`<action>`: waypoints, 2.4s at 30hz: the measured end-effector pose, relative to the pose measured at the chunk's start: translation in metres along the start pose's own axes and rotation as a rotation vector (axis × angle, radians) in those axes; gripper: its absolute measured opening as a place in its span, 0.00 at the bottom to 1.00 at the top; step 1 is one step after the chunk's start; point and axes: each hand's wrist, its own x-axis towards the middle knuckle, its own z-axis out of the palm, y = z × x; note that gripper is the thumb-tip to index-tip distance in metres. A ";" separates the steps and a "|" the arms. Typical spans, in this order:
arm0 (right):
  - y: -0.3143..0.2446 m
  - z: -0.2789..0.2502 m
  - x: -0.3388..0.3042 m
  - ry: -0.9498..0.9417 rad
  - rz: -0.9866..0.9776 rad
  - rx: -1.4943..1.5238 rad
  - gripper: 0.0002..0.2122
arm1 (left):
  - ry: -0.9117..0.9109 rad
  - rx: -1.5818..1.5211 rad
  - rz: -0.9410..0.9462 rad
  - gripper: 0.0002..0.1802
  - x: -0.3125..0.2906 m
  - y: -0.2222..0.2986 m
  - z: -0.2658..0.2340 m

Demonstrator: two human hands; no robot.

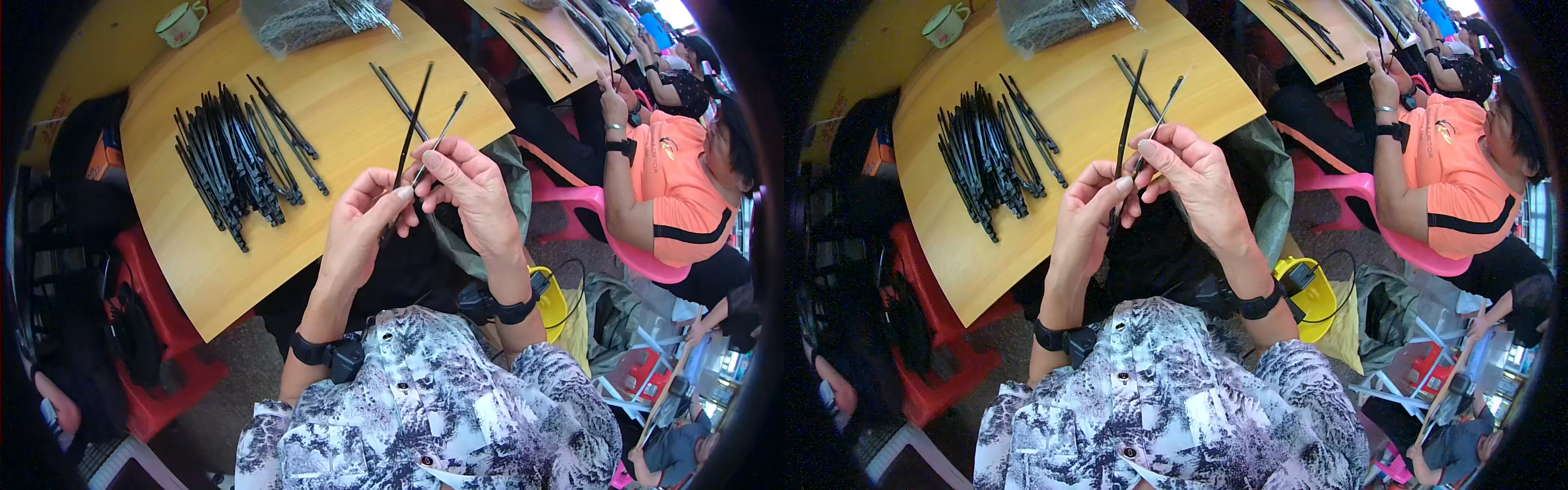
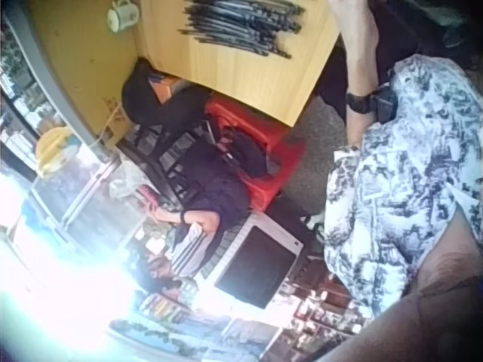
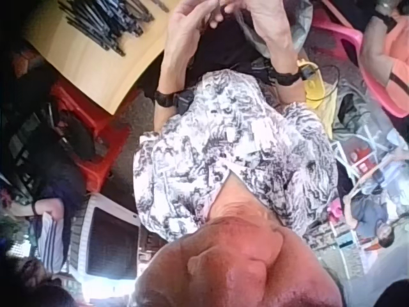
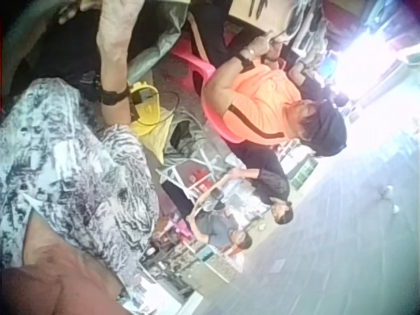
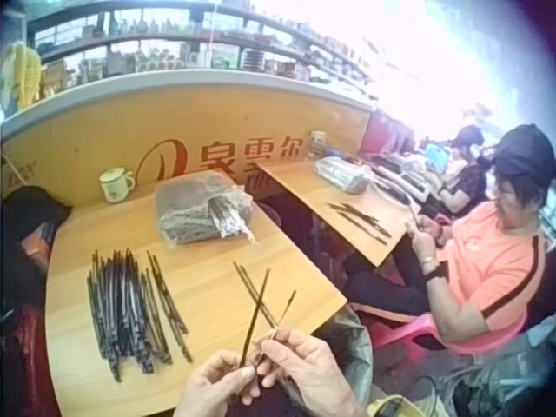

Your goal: The recorder attaches small translucent parts to black plastic rods while seated at an assembly table in a manufacturing facility.

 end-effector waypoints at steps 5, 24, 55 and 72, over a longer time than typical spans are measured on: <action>0.001 -0.001 0.000 0.058 -0.066 -0.067 0.10 | 0.027 0.032 0.009 0.07 0.005 0.001 0.003; 0.007 0.000 -0.002 0.007 -0.100 -0.124 0.07 | 0.103 0.042 -0.007 0.11 0.003 0.001 -0.004; 0.017 0.007 0.002 0.134 -0.257 -0.722 0.12 | 0.103 0.186 0.086 0.10 0.027 -0.004 -0.012; 0.016 -0.036 0.025 0.371 -0.287 -0.863 0.10 | 0.111 0.374 0.141 0.13 0.052 -0.020 -0.011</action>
